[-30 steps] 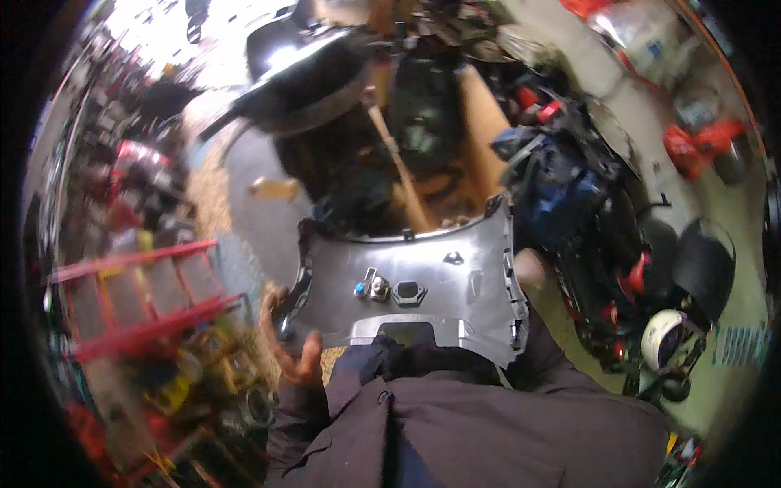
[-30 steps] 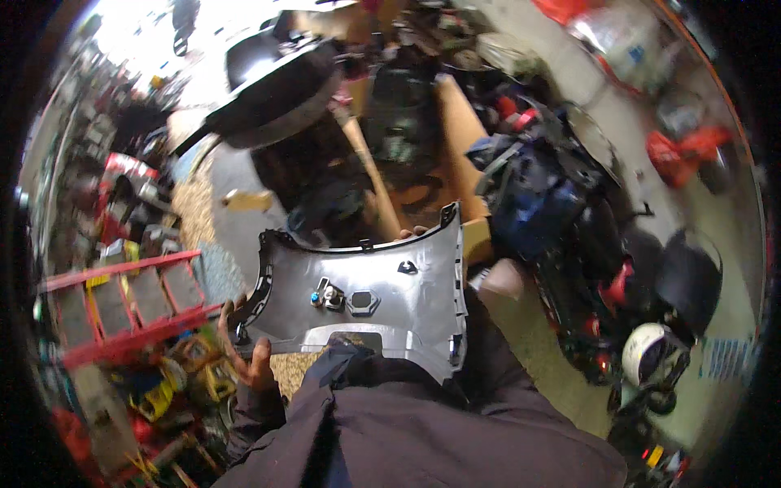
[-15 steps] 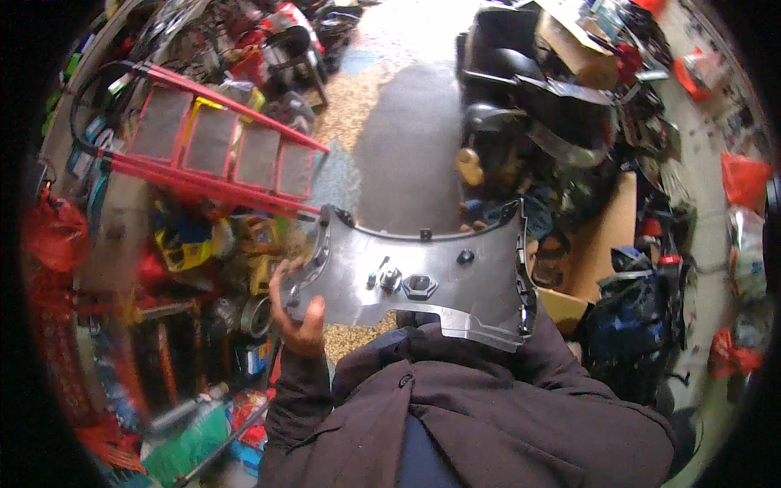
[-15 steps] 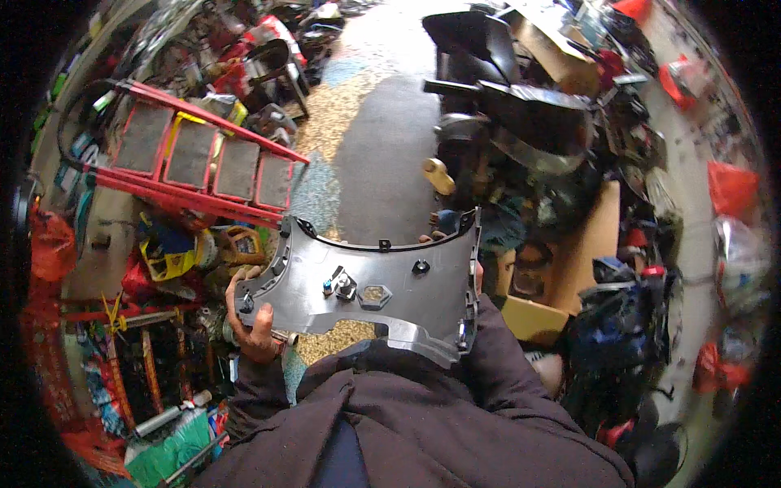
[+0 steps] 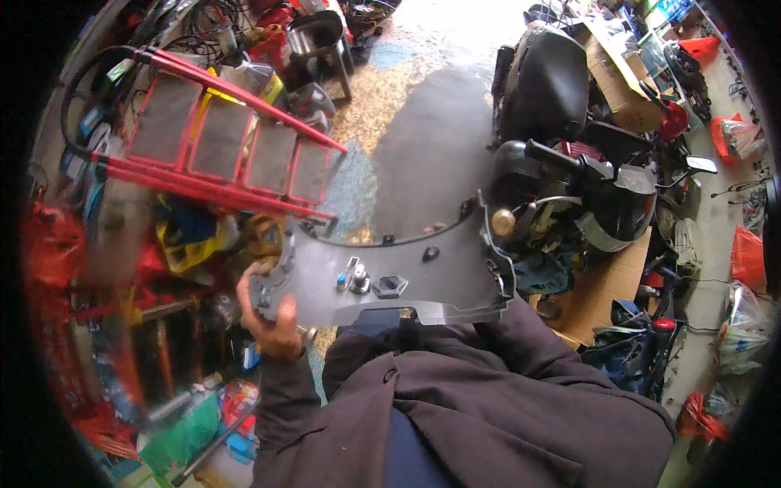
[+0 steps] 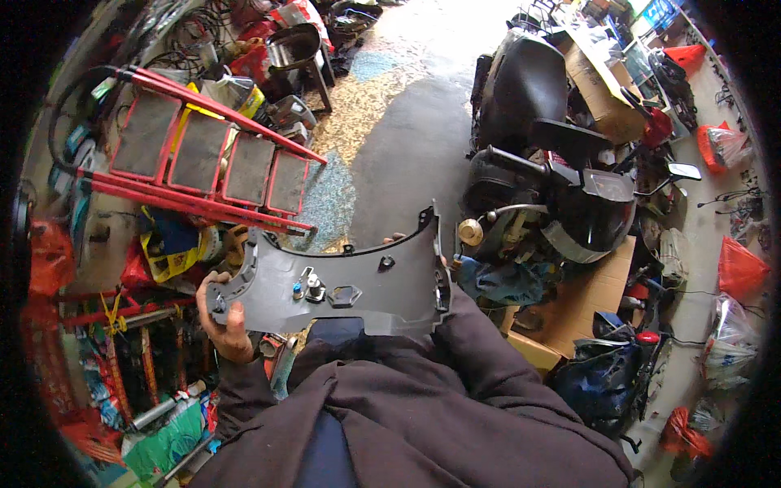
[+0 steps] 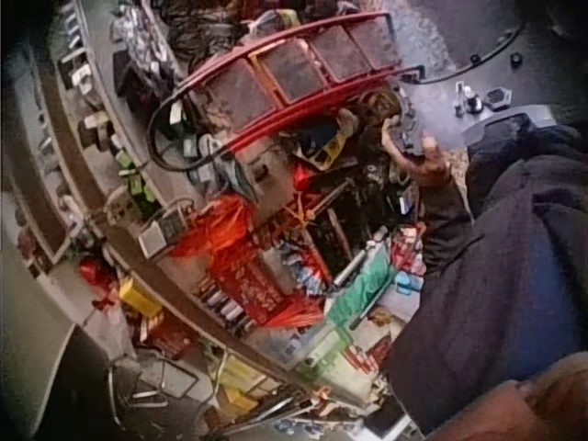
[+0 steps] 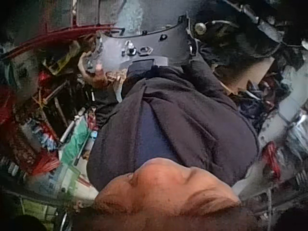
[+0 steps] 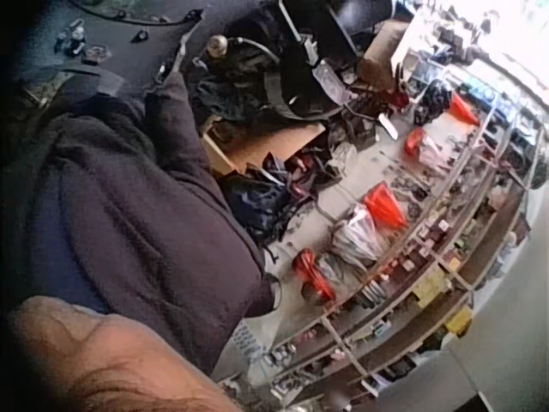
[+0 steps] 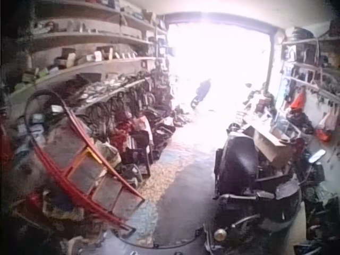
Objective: The person assembles a scooter by attaching a plastic cover to the frame, routing wires, and securing the cover with screws using a cordless drill. The person also handles a battery and other small parts during the process.
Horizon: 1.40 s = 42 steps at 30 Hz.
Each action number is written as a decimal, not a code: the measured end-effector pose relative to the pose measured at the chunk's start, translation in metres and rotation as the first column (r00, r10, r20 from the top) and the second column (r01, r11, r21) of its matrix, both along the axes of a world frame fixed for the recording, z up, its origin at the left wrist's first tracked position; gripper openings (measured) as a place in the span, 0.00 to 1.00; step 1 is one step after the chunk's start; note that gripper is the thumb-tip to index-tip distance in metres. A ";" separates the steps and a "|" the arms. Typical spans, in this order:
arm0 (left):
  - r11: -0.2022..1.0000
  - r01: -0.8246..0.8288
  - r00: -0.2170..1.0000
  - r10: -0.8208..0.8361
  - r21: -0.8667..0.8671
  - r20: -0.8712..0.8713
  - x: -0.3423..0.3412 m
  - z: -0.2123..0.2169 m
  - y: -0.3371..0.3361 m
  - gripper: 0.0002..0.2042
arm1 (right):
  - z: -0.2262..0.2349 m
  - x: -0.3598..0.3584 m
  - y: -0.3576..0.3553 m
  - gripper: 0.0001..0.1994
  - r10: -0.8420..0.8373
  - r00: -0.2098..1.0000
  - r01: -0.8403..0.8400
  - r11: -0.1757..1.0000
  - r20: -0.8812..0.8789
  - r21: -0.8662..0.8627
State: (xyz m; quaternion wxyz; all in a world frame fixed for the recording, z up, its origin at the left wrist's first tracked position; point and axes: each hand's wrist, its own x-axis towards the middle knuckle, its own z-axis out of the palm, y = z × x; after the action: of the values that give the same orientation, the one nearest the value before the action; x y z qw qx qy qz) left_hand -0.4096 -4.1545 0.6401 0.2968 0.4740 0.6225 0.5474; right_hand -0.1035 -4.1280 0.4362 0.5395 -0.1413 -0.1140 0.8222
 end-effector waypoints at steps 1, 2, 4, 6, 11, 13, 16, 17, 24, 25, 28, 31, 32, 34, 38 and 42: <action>1.000 0.001 0.999 0.000 0.010 -0.041 -0.004 0.000 0.013 0.31 | -0.004 -0.007 0.006 0.33 -0.001 0.991 0.010 0.997 0.133 -0.071; 1.000 -0.001 0.997 0.002 0.013 -0.082 -0.009 -0.001 0.026 0.32 | -0.008 -0.012 0.015 0.34 0.007 0.971 0.024 0.992 0.238 -0.123; 1.000 0.008 0.997 -0.007 0.009 -0.080 -0.020 -0.006 0.057 0.34 | -0.017 -0.020 0.039 0.29 0.014 0.977 0.011 0.993 0.212 -0.118; 0.998 0.058 0.998 -0.057 0.018 -0.036 -0.027 -0.017 0.105 0.36 | -0.025 -0.020 0.069 0.29 -0.010 0.979 0.041 0.988 0.205 -0.147; 0.980 0.198 0.979 -0.200 -0.036 -0.046 -0.052 -0.024 0.208 0.35 | -0.030 -0.032 0.134 0.29 -0.074 0.965 0.130 0.968 0.251 -0.215; 0.965 0.257 0.963 -0.260 -0.040 -0.074 -0.057 -0.026 0.247 0.33 | -0.029 -0.037 0.156 0.30 -0.099 0.962 0.161 0.958 0.254 -0.237; 0.956 0.293 0.956 -0.293 -0.025 -0.026 -0.061 -0.028 0.298 0.32 | -0.026 -0.043 0.183 0.30 -0.149 0.953 0.217 0.943 0.263 -0.253; 0.958 0.286 0.958 -0.286 -0.015 0.003 -0.059 -0.030 0.313 0.32 | -0.025 -0.045 0.193 0.30 -0.162 0.952 0.230 0.938 0.261 -0.258; 0.932 0.360 0.926 -0.362 -0.043 -0.105 -0.049 -0.039 0.421 0.32 | -0.038 -0.046 0.271 0.30 -0.213 0.950 0.274 0.917 0.226 -0.289; 0.928 0.368 0.920 -0.372 -0.055 -0.123 -0.047 -0.041 0.437 0.31 | -0.042 -0.045 0.285 0.31 -0.217 0.952 0.275 0.916 0.218 -0.292; 0.927 0.372 0.918 -0.376 -0.056 -0.129 -0.034 -0.053 0.491 0.32 | -0.060 -0.036 0.339 0.31 -0.217 0.958 0.267 0.916 0.189 -0.300; 0.921 0.387 0.908 -0.389 -0.048 -0.154 -0.020 -0.060 0.552 0.31 | -0.076 -0.024 0.408 0.31 -0.207 0.966 0.246 0.921 0.154 -0.302; 0.921 0.386 0.908 -0.389 -0.051 -0.157 -0.013 -0.062 0.570 0.31 | -0.079 -0.018 0.430 0.31 -0.202 0.968 0.238 0.923 0.146 -0.303; 0.923 0.375 0.915 -0.384 -0.084 -0.127 -0.003 -0.064 0.604 0.31 | -0.084 -0.005 0.468 0.31 -0.197 0.970 0.232 0.922 0.139 -0.311; 0.929 0.361 0.925 -0.367 -0.077 -0.099 0.026 -0.064 0.681 0.32 | -0.080 0.030 0.542 0.32 -0.199 0.970 0.233 0.920 0.138 -0.314; 0.928 0.366 0.923 -0.371 -0.063 -0.106 0.060 -0.060 0.749 0.33 | -0.072 0.070 0.605 0.32 -0.213 0.967 0.247 0.917 0.138 -0.314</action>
State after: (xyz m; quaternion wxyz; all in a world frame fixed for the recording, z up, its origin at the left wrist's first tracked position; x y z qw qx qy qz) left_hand -0.3494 -3.4051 0.5799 0.3677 0.6072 0.5499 0.4402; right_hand -0.0333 -3.5229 0.3638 0.5947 -0.2830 0.0146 0.7523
